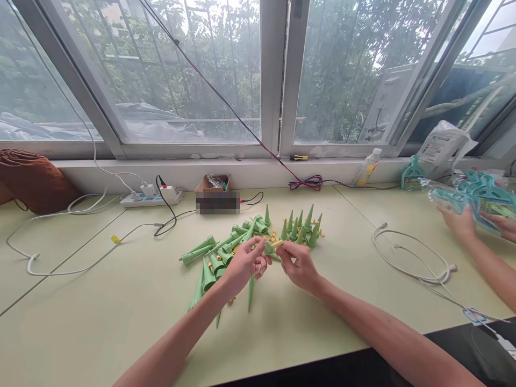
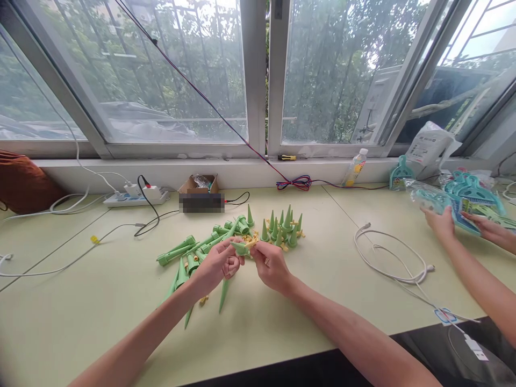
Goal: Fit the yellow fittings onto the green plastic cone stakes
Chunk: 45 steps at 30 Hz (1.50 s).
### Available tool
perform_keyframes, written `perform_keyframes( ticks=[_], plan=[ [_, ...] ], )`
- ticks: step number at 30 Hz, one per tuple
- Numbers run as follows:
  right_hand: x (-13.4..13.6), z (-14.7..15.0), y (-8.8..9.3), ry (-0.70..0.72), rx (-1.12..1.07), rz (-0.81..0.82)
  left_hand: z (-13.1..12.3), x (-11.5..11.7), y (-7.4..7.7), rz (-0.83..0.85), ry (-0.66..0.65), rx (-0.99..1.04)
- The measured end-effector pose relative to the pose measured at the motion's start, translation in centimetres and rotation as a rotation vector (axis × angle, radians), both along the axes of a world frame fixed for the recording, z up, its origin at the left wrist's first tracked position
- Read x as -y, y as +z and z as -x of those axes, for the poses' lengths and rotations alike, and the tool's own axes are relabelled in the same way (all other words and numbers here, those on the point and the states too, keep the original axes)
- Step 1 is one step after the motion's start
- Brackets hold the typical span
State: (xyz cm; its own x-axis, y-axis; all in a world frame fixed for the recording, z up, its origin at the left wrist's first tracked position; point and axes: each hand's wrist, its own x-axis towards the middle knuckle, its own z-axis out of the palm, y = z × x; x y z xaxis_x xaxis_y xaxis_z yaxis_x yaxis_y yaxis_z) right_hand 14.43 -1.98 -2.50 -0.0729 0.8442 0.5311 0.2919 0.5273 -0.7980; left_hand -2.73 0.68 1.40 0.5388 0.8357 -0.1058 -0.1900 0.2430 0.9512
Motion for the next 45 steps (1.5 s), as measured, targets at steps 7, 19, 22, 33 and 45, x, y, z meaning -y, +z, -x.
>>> perform_keyframes(
  ticks=[7,19,22,33,45],
  plan=[
    [0.0,0.0,0.1,0.005,-0.004,-0.015,0.2,-0.2,0.0,-0.021,0.035,-0.031],
    [-0.2,0.0,0.1,-0.043,0.035,-0.038,-0.1,0.6,-0.3,-0.692,0.318,-0.288],
    [-0.1,0.1,0.1,-0.048,0.045,-0.049,-0.2,0.6,-1.0,-0.932,0.388,-0.369],
    [-0.2,0.0,0.0,-0.058,-0.047,0.063,-0.3,0.4,0.0,-0.421,0.318,-0.144],
    [0.1,0.0,0.1,-0.019,-0.034,0.052,-0.2,0.0,0.3,0.213,-0.070,0.022]
  ],
)
